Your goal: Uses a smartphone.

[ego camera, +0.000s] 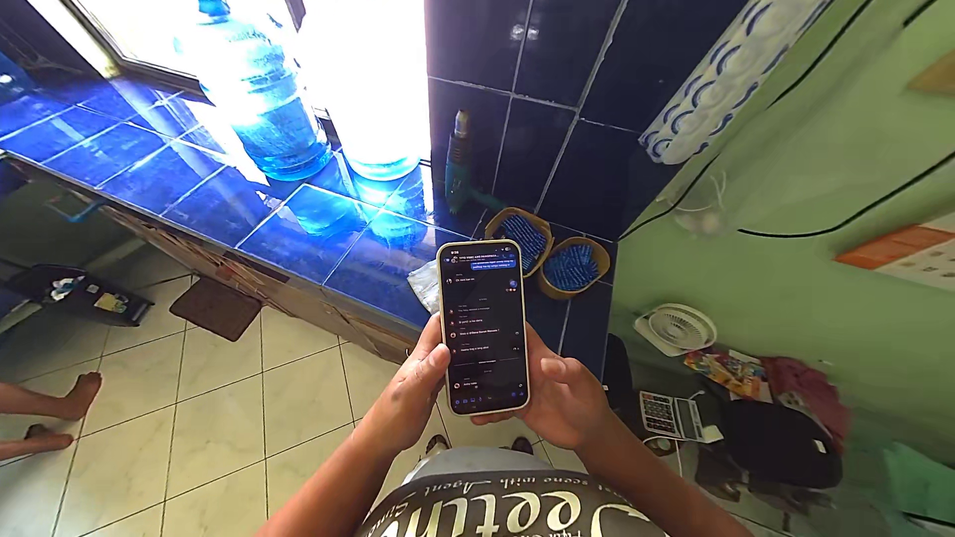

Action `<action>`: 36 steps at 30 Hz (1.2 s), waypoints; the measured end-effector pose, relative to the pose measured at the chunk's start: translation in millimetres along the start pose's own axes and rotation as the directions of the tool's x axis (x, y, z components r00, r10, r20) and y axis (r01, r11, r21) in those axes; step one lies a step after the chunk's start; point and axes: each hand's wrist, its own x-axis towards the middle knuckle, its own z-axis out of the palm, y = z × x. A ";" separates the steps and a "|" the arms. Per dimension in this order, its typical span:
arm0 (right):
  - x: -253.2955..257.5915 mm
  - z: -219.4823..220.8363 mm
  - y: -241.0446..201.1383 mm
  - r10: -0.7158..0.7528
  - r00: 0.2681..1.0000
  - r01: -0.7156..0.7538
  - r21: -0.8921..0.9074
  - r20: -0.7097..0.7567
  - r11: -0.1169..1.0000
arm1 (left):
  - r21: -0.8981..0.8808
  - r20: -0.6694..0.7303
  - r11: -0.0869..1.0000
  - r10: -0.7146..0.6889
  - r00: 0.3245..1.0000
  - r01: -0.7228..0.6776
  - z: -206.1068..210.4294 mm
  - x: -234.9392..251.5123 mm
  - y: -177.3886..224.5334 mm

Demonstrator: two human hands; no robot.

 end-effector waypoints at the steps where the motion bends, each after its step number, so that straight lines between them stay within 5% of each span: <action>1: -3.0 -1.0 -3.0 -0.006 1.000 0.006 -0.004 -0.003 1.000 | 0.000 0.003 1.000 0.000 1.000 0.000 1.8 2.2 -1.5; 16: -58.8 -36.3 -61.9 -0.066 0.998 0.065 -0.025 -0.012 0.998 | 0.041 0.096 0.999 0.014 0.995 -0.018 51.1 57.7 -33.5; 36: -79.3 -70.7 -111.9 -0.007 0.999 0.009 -0.044 0.034 0.999 | 0.063 0.026 0.998 0.015 1.000 -0.016 89.8 91.8 -53.7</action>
